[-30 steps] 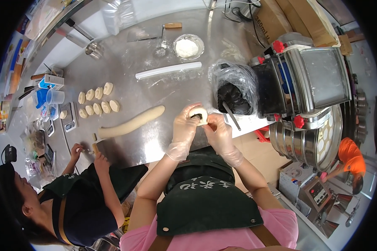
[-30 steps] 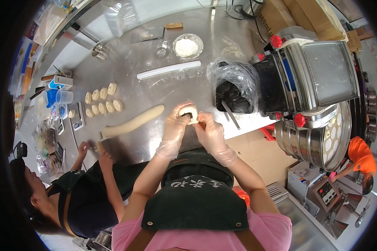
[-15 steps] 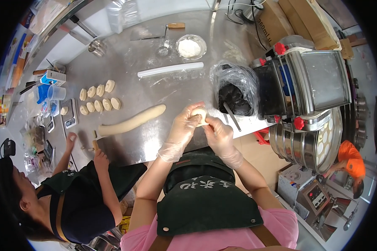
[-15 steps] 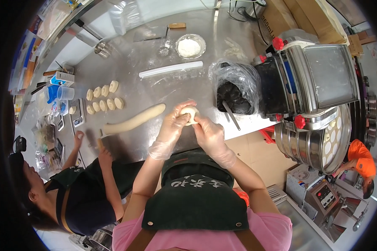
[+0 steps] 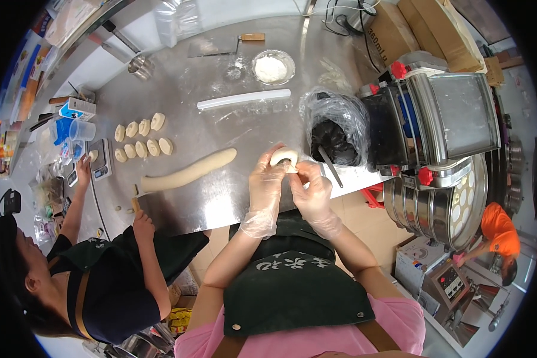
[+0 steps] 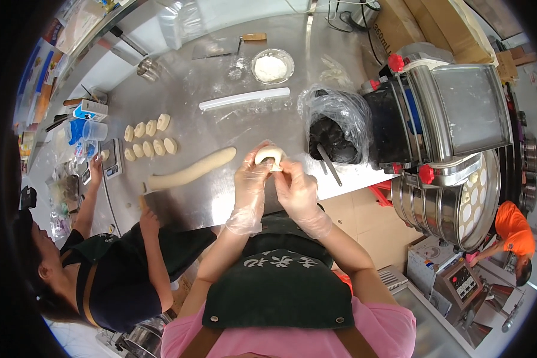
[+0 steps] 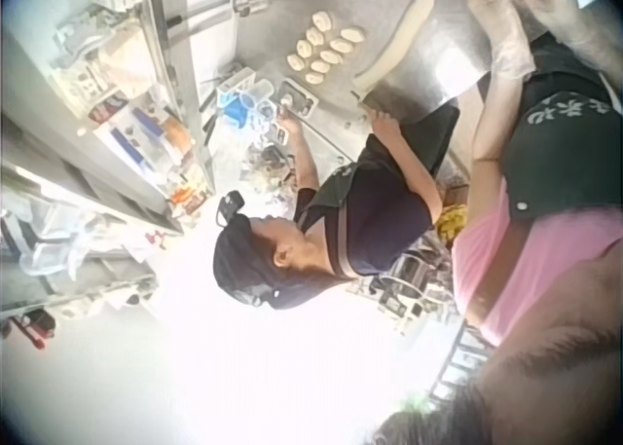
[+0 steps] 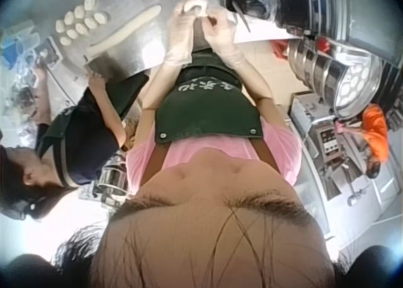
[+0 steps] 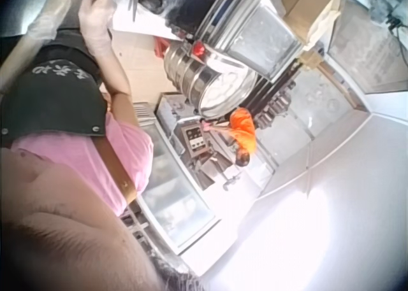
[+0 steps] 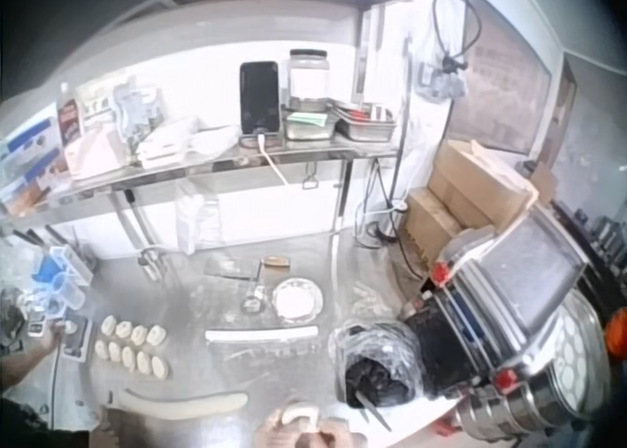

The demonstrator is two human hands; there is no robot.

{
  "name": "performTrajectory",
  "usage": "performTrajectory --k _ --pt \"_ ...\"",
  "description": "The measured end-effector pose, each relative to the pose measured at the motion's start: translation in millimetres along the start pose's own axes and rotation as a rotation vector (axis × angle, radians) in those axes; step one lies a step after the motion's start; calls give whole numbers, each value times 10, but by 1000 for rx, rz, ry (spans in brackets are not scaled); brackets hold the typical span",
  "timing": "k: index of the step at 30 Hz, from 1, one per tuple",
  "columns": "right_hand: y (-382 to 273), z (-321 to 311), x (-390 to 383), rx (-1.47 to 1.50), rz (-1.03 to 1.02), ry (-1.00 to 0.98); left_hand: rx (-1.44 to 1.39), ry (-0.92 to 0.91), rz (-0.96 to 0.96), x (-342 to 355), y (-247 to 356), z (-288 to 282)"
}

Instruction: The person makes buns by filling dough portions with paste, pinching and rolling the dough closed into balls by hand, and placing the shaped buns onto a steamer tray.

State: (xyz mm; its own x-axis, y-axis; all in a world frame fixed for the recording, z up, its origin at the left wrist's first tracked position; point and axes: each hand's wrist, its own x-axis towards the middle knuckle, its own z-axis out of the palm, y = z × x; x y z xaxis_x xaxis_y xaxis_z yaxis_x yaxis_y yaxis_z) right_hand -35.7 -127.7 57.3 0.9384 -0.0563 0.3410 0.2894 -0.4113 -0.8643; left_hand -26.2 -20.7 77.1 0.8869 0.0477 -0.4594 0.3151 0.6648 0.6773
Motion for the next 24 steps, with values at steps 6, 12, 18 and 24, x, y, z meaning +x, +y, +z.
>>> performTrajectory --k 6,12,18,24 --pt "-59 -80 136 -65 -4 -61 360 -88 55 49 95 -63" --pt "-22 -77 65 -161 -214 -108 143 -132 89 12 97 -43" --pt "-72 -83 106 -146 -65 -114 633 -248 83 68 229 -109" --pt "-44 -56 109 -131 -242 -77 459 -243 29 94 210 -145"
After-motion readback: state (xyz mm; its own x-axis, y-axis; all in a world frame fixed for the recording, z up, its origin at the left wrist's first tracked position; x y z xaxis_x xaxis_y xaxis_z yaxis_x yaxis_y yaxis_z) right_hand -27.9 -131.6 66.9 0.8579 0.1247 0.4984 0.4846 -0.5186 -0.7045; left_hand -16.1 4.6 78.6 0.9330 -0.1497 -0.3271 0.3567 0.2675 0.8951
